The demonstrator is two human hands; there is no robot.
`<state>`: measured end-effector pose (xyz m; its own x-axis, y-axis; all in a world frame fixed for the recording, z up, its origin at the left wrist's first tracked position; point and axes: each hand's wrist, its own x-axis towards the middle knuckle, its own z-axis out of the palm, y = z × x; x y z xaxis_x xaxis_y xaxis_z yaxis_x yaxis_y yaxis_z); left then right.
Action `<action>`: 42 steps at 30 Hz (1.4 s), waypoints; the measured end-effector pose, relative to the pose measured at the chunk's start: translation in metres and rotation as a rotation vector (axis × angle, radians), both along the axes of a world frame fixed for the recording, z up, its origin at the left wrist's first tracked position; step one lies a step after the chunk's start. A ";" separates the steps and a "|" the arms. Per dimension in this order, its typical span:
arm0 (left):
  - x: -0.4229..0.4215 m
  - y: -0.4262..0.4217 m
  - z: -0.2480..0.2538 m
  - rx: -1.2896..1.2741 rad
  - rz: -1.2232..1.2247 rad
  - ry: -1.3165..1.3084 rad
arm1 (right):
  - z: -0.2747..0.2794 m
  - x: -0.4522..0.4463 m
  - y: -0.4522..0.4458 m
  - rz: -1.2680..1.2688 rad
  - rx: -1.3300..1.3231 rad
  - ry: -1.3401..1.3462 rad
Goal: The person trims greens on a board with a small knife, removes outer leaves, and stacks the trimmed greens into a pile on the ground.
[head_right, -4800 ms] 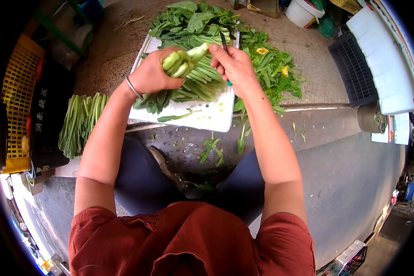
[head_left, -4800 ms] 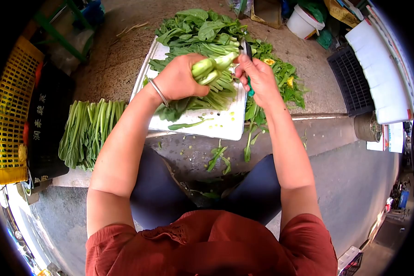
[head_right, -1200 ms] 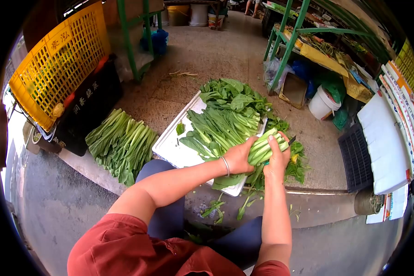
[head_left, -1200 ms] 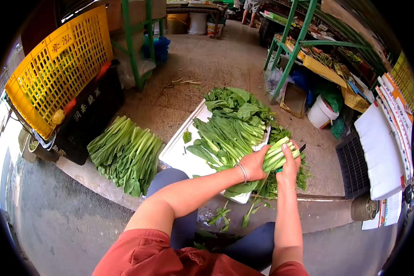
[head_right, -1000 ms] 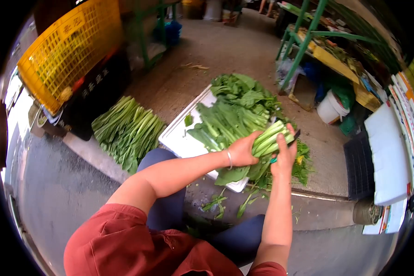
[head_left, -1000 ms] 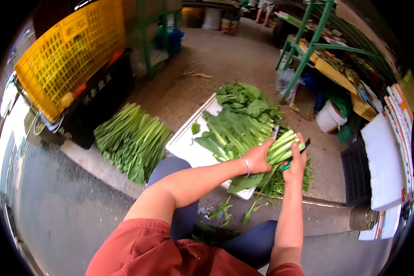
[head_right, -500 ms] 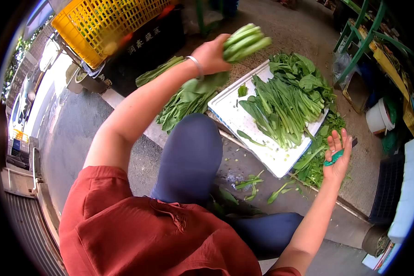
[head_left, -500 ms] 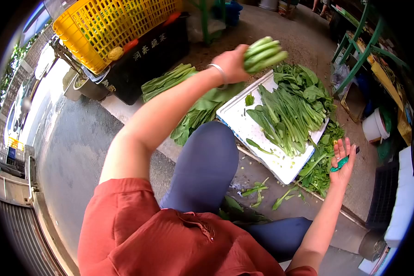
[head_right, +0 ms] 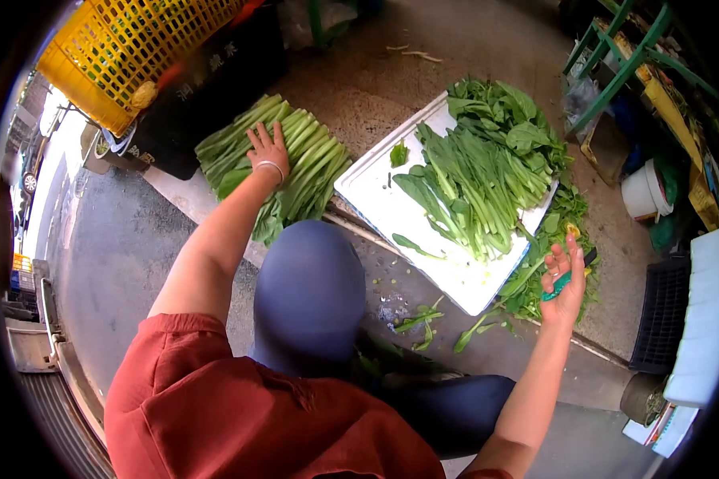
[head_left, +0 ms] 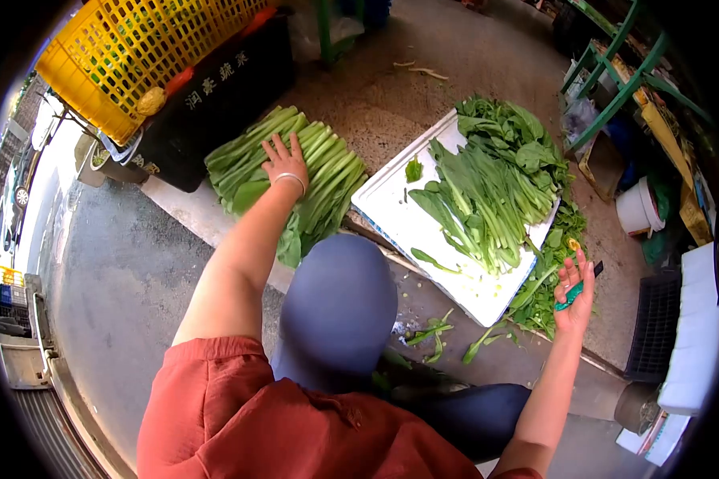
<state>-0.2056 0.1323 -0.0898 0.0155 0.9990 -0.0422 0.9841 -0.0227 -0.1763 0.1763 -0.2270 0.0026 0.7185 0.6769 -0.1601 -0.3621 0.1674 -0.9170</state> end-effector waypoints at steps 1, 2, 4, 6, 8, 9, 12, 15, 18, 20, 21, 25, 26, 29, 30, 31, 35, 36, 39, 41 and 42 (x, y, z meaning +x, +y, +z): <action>-0.001 0.006 0.000 -0.049 0.002 0.015 | -0.002 0.000 0.000 0.002 -0.027 0.004; -0.002 0.010 0.002 -0.072 0.002 0.020 | -0.003 0.001 0.003 -0.007 -0.027 -0.003; -0.003 0.022 0.002 -0.105 0.015 0.034 | -0.006 0.005 0.008 -0.011 -0.025 0.009; -0.009 0.031 -0.008 -0.056 0.007 -0.059 | -0.011 0.014 0.012 0.010 -0.018 0.057; -0.014 0.034 -0.022 -0.028 -0.013 -0.020 | -0.015 0.020 0.016 -0.006 -0.085 0.037; -0.013 0.029 -0.017 -0.067 -0.025 -0.018 | -0.014 0.018 0.019 -0.024 -0.166 -0.041; -0.010 0.022 0.014 -0.197 -0.052 0.001 | -0.035 0.030 0.024 -0.015 -0.477 -0.281; -0.008 0.025 0.039 -0.335 -0.099 0.080 | -0.059 0.034 0.033 0.020 -0.707 -0.494; 0.004 0.023 0.066 -0.368 -0.116 0.101 | -0.094 0.041 0.043 0.105 -0.847 -0.605; 0.024 0.014 0.086 -0.228 -0.305 -0.016 | -0.119 0.044 0.056 0.142 -0.868 -0.696; 0.036 0.009 0.094 -0.153 -0.412 -0.097 | -0.113 0.033 0.061 0.153 -0.884 -0.666; 0.119 -0.106 0.167 -0.066 -0.954 -0.496 | -0.121 0.009 0.078 0.184 -0.922 -0.898; 0.136 -0.132 0.180 -0.083 -1.037 -0.521 | -0.120 0.003 0.081 0.215 -0.976 -0.935; 0.174 -0.169 0.181 -0.117 -1.208 -0.609 | -0.121 -0.007 0.089 0.199 -1.099 -1.107; 0.183 -0.173 0.170 -0.152 -1.191 -0.644 | -0.124 -0.006 0.091 0.200 -1.110 -1.093; 0.189 -0.173 0.158 -0.201 -1.150 -0.625 | -0.121 -0.007 0.090 0.204 -1.094 -1.111; 0.192 -0.143 0.119 -0.403 -1.033 -0.326 | -0.102 -0.012 0.086 0.218 -1.054 -1.052; 0.194 -0.133 0.110 -0.379 -1.043 -0.329 | -0.095 -0.013 0.086 0.212 -1.040 -1.003; 0.205 -0.116 0.106 -0.400 -1.024 -0.514 | -0.100 -0.007 0.093 -0.052 -0.739 -0.896; 0.213 -0.115 0.099 -0.360 -1.042 -0.545 | -0.097 0.000 0.094 -0.062 -0.616 -0.829; 0.218 -0.115 0.095 -0.323 -1.054 -0.575 | -0.085 0.000 0.092 -0.065 -0.495 -0.760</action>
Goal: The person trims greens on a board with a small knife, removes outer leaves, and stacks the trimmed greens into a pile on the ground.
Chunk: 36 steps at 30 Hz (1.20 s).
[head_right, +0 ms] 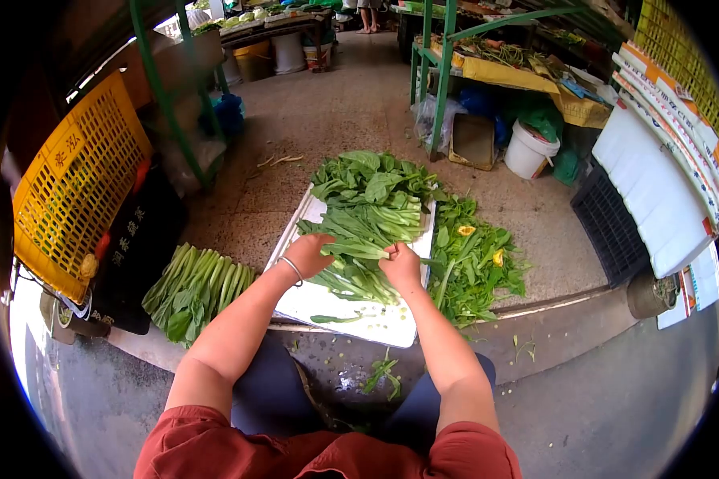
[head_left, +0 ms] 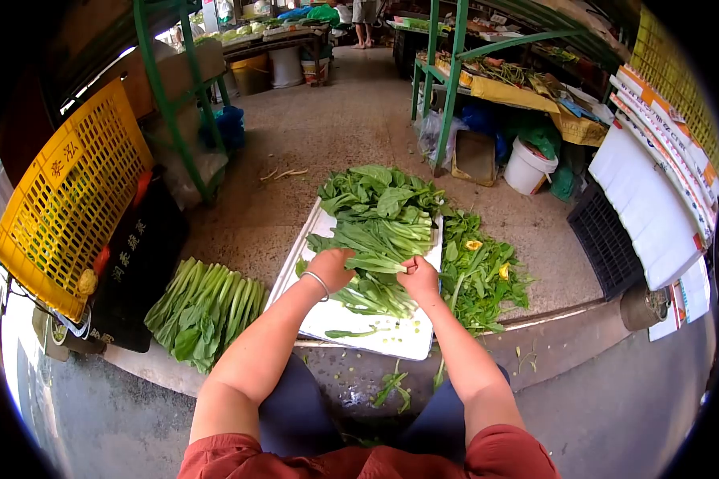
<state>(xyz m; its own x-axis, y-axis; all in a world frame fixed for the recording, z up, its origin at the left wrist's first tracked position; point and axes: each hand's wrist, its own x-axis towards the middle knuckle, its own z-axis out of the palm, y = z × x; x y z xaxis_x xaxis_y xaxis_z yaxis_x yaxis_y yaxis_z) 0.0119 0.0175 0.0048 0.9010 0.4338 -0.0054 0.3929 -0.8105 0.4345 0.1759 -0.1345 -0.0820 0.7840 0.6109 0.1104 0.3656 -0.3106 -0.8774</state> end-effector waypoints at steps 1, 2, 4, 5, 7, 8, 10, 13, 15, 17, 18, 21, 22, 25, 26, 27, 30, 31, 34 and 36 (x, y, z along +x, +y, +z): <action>0.003 -0.003 -0.004 0.025 -0.036 -0.064 | 0.021 -0.006 -0.002 0.013 0.042 -0.012; 0.005 -0.011 -0.001 0.024 -0.037 -0.064 | 0.039 -0.011 -0.005 0.012 0.042 -0.013; 0.009 -0.030 0.013 0.315 -0.151 -0.375 | 0.071 -0.022 -0.014 0.083 0.171 0.074; 0.012 -0.036 0.017 0.309 -0.154 -0.377 | 0.087 -0.027 -0.021 0.100 0.169 0.054; 0.017 -0.048 0.026 0.378 -0.258 -0.462 | 0.101 -0.027 -0.030 0.155 0.257 0.194; 0.017 -0.052 0.032 0.370 -0.264 -0.461 | 0.103 -0.025 -0.033 0.212 0.354 0.336; 0.018 -0.059 0.046 0.036 -0.225 -0.147 | 0.106 -0.024 -0.039 0.221 0.394 0.337; 0.023 -0.058 0.029 -0.158 -0.282 -0.301 | 0.119 -0.029 -0.051 0.226 0.336 0.513; 0.024 -0.061 0.028 -0.392 -0.302 -0.394 | 0.119 -0.030 -0.053 0.269 0.322 0.461; 0.024 -0.061 0.034 -0.447 -0.278 -0.345 | 0.122 -0.033 -0.057 0.340 0.279 0.416; 0.025 -0.060 0.036 -0.500 -0.254 -0.295 | 0.119 -0.031 -0.058 0.337 0.281 0.417; 0.028 -0.055 0.028 -0.464 -0.281 -0.282 | 0.113 -0.028 -0.060 0.427 0.319 0.540; 0.029 -0.054 0.027 -0.430 -0.289 -0.266 | 0.113 -0.029 -0.059 0.425 0.322 0.540; 0.030 -0.053 0.018 -0.356 -0.332 -0.353 | 0.110 -0.032 -0.055 0.412 0.324 0.466; 0.031 -0.052 0.016 -0.356 -0.332 -0.352 | 0.108 -0.032 -0.054 0.399 0.342 0.467; 0.030 -0.053 0.017 -0.341 -0.321 -0.346 | 0.107 -0.031 -0.053 0.385 0.360 0.469; 0.028 -0.052 0.026 -0.436 -0.307 -0.288 | 0.105 -0.027 -0.051 0.393 0.344 0.423; 0.027 -0.051 0.028 -0.543 -0.306 -0.237 | 0.106 -0.026 -0.052 0.392 0.344 0.424; 0.026 -0.050 0.029 -0.459 -0.342 -0.267 | 0.108 -0.021 -0.053 0.398 0.319 0.552; 0.023 -0.049 0.035 -0.557 -0.268 -0.117 | 0.089 -0.012 -0.051 0.290 0.170 0.591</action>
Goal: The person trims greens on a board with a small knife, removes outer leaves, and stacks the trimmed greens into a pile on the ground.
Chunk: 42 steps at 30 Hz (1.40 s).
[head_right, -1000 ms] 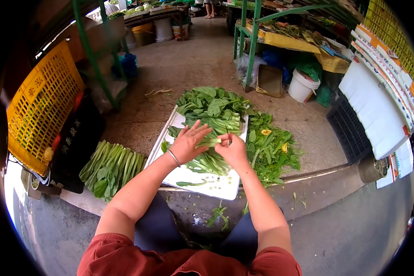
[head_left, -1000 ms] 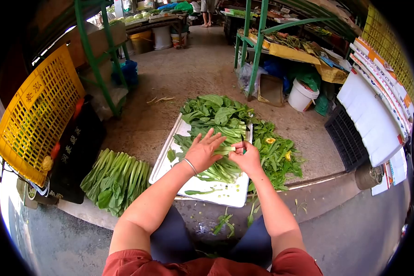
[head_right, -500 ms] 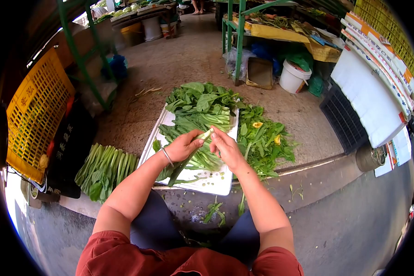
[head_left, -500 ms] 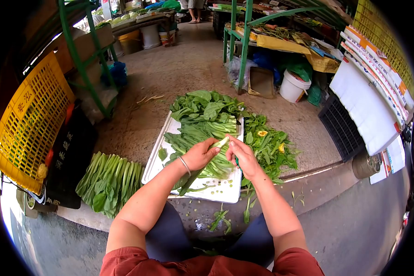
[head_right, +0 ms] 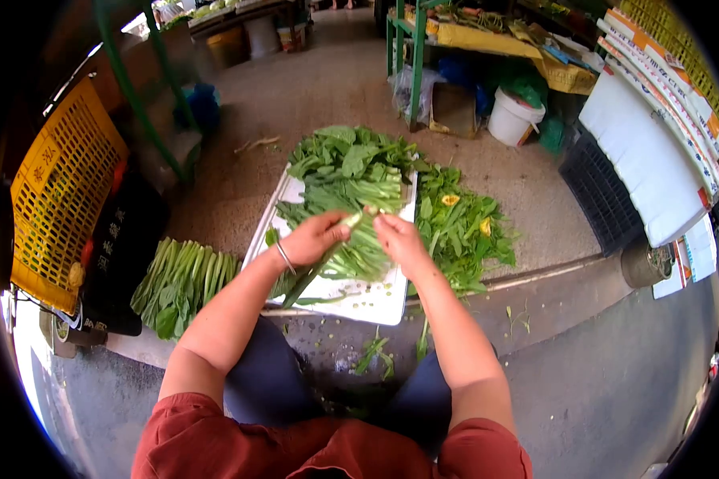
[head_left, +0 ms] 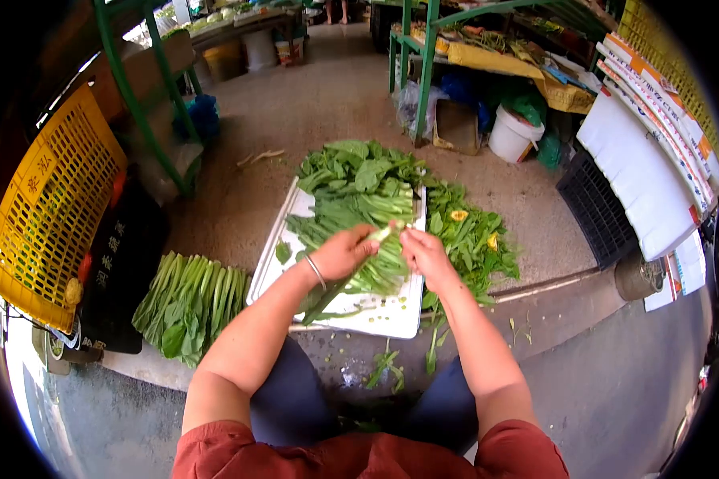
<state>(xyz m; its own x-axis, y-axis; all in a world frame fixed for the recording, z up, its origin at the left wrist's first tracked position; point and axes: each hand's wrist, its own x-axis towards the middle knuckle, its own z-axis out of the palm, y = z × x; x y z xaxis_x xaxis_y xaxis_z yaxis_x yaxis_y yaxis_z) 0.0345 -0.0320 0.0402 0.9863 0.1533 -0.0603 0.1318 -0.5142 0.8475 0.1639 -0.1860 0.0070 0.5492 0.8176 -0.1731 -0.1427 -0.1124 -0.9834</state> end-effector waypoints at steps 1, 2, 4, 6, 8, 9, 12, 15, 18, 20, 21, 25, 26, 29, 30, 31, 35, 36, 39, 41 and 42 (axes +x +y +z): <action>-0.001 0.004 -0.004 -0.142 -0.003 -0.104 | -0.012 0.006 0.001 -0.100 0.019 0.019; -0.001 0.010 -0.007 -0.168 -0.012 -0.165 | -0.022 0.015 -0.001 -0.174 -0.054 0.048; -0.010 0.010 0.010 -0.378 0.101 -0.147 | -0.046 0.038 -0.006 -0.374 -0.052 0.134; -0.014 0.020 0.010 -0.523 0.153 -0.201 | -0.058 0.057 -0.014 -0.594 -0.133 0.348; -0.022 0.029 0.019 -0.622 0.252 -0.156 | -0.053 0.052 -0.018 -0.455 -0.210 0.119; -0.023 0.039 0.014 -0.667 0.243 -0.175 | -0.053 0.052 -0.016 -0.382 -0.296 0.006; -0.028 0.063 0.000 -0.786 0.344 -0.189 | -0.068 0.038 -0.004 -0.209 -0.325 -0.195; -0.031 0.072 -0.004 -0.802 0.466 -0.174 | -0.086 0.026 0.006 -0.084 -0.474 -0.357; -0.031 0.075 -0.012 -0.783 0.581 -0.200 | -0.094 0.006 0.015 0.058 -0.687 -0.456; -0.031 0.079 -0.013 -0.732 0.712 -0.188 | -0.105 0.002 0.016 0.142 -0.724 -0.671; -0.031 0.081 -0.014 -0.722 0.747 -0.157 | -0.118 0.003 0.020 0.141 -0.751 -0.781; -0.028 0.071 -0.009 -0.488 0.799 -0.176 | -0.107 0.007 0.021 0.040 -0.682 -0.879; -0.029 0.067 -0.005 -0.480 0.800 -0.175 | -0.110 0.016 0.022 0.005 -0.600 -0.765; -0.026 0.064 -0.009 -0.414 0.647 -0.112 | -0.068 0.021 0.027 -0.116 -0.435 -0.518; -0.025 0.061 -0.013 -0.359 0.571 -0.130 | -0.056 0.022 0.027 -0.188 -0.268 -0.431; -0.023 0.057 -0.016 -0.185 0.532 -0.160 | -0.042 0.020 0.026 -0.257 -0.103 -0.339; -0.017 0.029 -0.003 0.444 0.422 -0.415 | 0.001 0.000 0.019 -0.289 0.056 -0.431; -0.015 0.024 -0.003 0.577 0.379 -0.611 | 0.009 -0.004 0.018 -0.294 0.055 -0.433; -0.009 0.010 0.005 0.622 0.297 -0.793 | 0.031 -0.016 0.013 -0.164 0.137 -0.418; -0.012 0.000 0.012 0.520 0.304 -0.552 | 0.021 -0.014 0.014 -0.147 0.222 -0.319; -0.012 -0.003 0.014 0.416 0.312 -0.309 | 0.022 -0.017 0.015 -0.125 0.305 -0.218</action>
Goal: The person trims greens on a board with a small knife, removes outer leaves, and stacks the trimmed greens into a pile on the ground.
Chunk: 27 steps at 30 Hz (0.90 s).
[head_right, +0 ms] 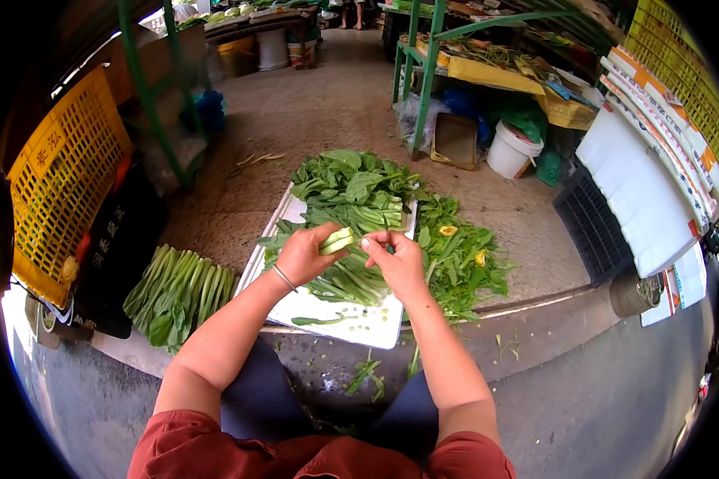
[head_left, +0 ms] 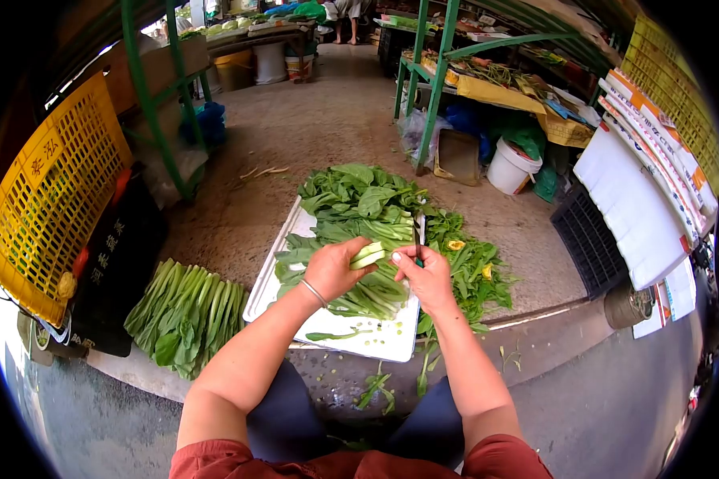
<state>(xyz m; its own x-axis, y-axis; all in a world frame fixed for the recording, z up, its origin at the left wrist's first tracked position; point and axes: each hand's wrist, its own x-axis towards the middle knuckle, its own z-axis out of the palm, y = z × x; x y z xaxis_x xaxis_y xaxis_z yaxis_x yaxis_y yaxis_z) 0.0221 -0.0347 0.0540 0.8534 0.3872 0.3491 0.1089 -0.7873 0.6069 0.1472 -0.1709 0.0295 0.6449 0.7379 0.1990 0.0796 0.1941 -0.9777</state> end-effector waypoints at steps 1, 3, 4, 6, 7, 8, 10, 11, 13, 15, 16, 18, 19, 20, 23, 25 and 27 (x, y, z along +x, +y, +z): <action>0.003 0.004 -0.007 -0.002 -0.028 -0.009 | 0.002 -0.003 -0.002 -0.003 -0.012 0.055; 0.008 0.011 -0.019 -0.181 -0.061 -0.009 | 0.009 -0.008 -0.004 0.020 -0.037 0.071; 0.009 0.013 -0.024 -0.361 -0.090 -0.009 | 0.010 -0.008 -0.005 0.045 -0.063 0.087; 0.010 0.014 -0.022 -0.626 -0.140 0.005 | 0.009 -0.008 -0.007 0.079 -0.074 0.066; 0.007 0.011 -0.011 -0.709 -0.110 0.072 | 0.011 -0.009 -0.008 0.131 -0.065 0.128; 0.005 0.009 -0.005 -0.791 -0.079 0.140 | 0.011 -0.009 -0.009 0.183 -0.056 0.191; 0.006 0.011 -0.008 -0.812 -0.101 0.106 | 0.006 -0.009 -0.006 0.218 -0.081 0.197; 0.006 0.011 -0.007 -0.819 -0.105 0.129 | 0.004 -0.009 -0.004 0.240 -0.057 0.191; 0.005 0.012 -0.007 -0.828 -0.106 0.152 | 0.003 -0.010 -0.002 0.265 -0.034 0.186; 0.004 0.014 -0.010 -0.833 -0.130 0.164 | 0.005 -0.012 0.000 0.236 -0.034 0.179; 0.003 0.015 -0.010 -0.834 -0.128 0.164 | 0.005 -0.012 0.000 0.238 -0.036 0.179; 0.001 0.018 -0.009 -0.838 -0.126 0.205 | 0.006 -0.011 -0.001 0.260 -0.067 0.200; -0.001 0.019 -0.009 -0.839 -0.125 0.205 | 0.006 -0.011 -0.001 0.260 -0.068 0.200; -0.002 0.020 -0.009 -0.837 -0.136 0.226 | 0.007 -0.012 -0.002 0.281 -0.074 0.216; -0.002 0.024 -0.012 -0.853 -0.151 0.255 | 0.009 -0.014 0.000 0.302 -0.090 0.244; -0.003 0.025 -0.013 -0.868 -0.158 0.263 | 0.008 -0.014 0.000 0.301 -0.098 0.257; -0.003 0.025 -0.013 -0.901 -0.157 0.281 | 0.004 -0.013 0.001 0.303 -0.073 0.238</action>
<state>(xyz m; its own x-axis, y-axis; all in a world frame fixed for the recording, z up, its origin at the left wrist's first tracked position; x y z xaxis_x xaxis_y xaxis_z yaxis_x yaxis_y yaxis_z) 0.0187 -0.0094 0.0415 0.9257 0.2840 -0.2499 0.2760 -0.0552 0.9596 0.1343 -0.1694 0.0336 0.4176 0.9086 0.0098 -0.2011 0.1029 -0.9742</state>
